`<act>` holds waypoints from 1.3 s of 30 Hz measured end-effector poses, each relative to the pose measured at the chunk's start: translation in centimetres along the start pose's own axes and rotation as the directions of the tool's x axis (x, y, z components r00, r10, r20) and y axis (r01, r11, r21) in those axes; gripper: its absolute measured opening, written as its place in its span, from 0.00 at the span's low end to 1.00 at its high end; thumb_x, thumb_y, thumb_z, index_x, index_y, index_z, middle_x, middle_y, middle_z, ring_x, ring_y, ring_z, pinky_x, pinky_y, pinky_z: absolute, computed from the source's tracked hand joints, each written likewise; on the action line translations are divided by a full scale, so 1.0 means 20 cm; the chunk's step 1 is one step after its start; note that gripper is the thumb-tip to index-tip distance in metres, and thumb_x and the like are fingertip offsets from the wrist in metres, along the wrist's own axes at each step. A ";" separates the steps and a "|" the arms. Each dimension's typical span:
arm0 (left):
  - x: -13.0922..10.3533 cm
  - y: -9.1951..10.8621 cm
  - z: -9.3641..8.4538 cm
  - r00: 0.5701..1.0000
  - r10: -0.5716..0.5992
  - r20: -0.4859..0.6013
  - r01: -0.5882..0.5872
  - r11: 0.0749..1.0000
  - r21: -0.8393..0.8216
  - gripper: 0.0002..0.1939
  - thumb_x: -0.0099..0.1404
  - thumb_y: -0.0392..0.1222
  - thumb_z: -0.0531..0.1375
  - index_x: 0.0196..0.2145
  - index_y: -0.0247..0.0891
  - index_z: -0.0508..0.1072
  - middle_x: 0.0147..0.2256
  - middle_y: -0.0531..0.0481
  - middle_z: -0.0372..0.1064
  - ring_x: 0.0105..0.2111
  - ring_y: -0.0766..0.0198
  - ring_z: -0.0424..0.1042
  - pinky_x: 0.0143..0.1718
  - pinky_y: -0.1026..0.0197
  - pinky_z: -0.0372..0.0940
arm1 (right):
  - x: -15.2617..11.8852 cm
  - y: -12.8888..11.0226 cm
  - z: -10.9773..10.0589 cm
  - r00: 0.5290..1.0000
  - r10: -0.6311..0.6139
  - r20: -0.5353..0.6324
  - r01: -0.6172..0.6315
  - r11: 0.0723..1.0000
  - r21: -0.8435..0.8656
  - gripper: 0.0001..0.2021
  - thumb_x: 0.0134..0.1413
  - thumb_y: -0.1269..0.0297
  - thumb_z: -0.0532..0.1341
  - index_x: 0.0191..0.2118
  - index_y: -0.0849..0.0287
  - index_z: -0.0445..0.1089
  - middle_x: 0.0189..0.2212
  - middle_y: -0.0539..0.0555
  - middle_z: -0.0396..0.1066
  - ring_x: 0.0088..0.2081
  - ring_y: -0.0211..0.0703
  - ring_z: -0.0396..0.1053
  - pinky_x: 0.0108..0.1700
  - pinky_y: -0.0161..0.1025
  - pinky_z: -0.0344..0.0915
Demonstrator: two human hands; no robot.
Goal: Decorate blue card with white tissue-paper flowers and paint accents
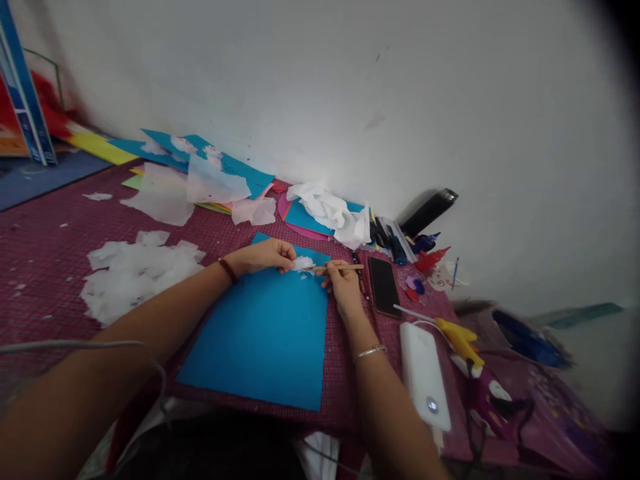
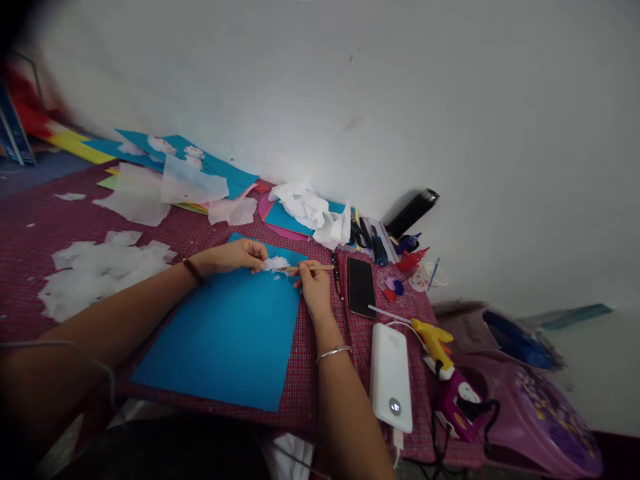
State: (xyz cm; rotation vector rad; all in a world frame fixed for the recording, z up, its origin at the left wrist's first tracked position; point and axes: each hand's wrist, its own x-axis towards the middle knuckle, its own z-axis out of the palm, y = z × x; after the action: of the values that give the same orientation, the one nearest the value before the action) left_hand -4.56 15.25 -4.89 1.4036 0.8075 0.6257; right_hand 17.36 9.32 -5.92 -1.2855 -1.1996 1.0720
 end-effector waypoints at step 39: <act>0.05 -0.06 0.03 0.947 -0.008 -0.322 -0.056 0.981 -0.188 0.04 0.55 0.36 0.61 0.26 0.36 0.67 0.20 0.55 0.63 0.19 0.71 0.60 0.21 0.67 0.53 | -0.04 0.04 0.00 0.987 -0.153 0.044 0.158 0.973 -0.168 0.11 0.57 0.54 0.57 0.37 0.56 0.69 0.29 0.51 0.74 0.24 0.40 0.69 0.29 0.37 0.66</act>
State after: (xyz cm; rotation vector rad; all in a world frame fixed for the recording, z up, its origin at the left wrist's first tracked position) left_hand -3.53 15.54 -6.21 1.1481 0.9589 0.9447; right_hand 17.37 8.59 -6.67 -1.2845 -1.4168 0.8931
